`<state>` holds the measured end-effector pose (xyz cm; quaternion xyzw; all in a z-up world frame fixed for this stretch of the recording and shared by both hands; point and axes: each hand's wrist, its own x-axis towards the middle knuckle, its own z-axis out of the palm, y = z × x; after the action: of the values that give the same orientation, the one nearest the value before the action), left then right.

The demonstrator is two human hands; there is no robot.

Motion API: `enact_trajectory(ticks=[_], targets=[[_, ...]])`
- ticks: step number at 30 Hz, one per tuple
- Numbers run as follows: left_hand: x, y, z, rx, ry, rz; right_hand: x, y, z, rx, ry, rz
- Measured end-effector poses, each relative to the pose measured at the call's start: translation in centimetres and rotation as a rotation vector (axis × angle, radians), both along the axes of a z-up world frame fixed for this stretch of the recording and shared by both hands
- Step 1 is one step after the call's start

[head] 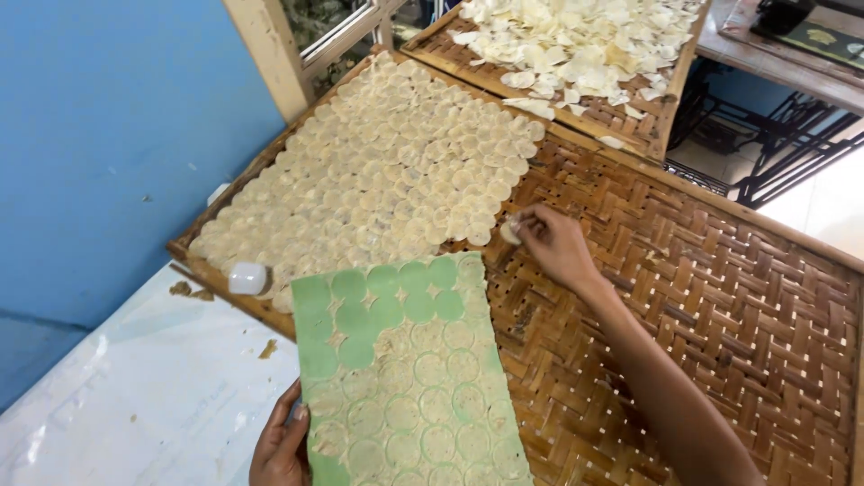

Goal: Preparing small round dough snacks and placing them onto a bamboo tray for drying.

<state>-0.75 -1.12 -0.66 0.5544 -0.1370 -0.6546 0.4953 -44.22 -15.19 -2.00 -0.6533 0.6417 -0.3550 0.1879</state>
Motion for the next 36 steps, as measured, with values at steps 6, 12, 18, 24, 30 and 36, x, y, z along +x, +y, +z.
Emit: enact_trajectory(ticks=[6,12,18,24,30,36], targets=[[1.4,-1.0,-2.5,0.023,-0.121,-0.148,-6.7,-6.9,-2.0,-0.084,0.014,-0.186],[1.1,-3.8,-8.9,-0.168,-0.082,-0.155,-9.6,-13.9,-4.6,-0.247,0.141,-0.361],[-2.7,-6.3,-9.1,-0.273,0.035,-0.163,-9.3,-15.5,-3.1,-0.243,0.191,-0.515],[-4.0,-6.3,-8.0,-0.181,0.153,-0.107,-9.1,-15.9,-2.5,-0.183,0.225,-0.549],[-6.7,-5.5,-1.6,-0.055,0.074,0.029,-10.3,-16.8,-4.5,-0.231,0.336,-0.462],[-5.6,-4.6,-2.9,-0.231,0.204,-0.100,-10.1,-14.3,-3.0,-0.238,0.176,-0.308]])
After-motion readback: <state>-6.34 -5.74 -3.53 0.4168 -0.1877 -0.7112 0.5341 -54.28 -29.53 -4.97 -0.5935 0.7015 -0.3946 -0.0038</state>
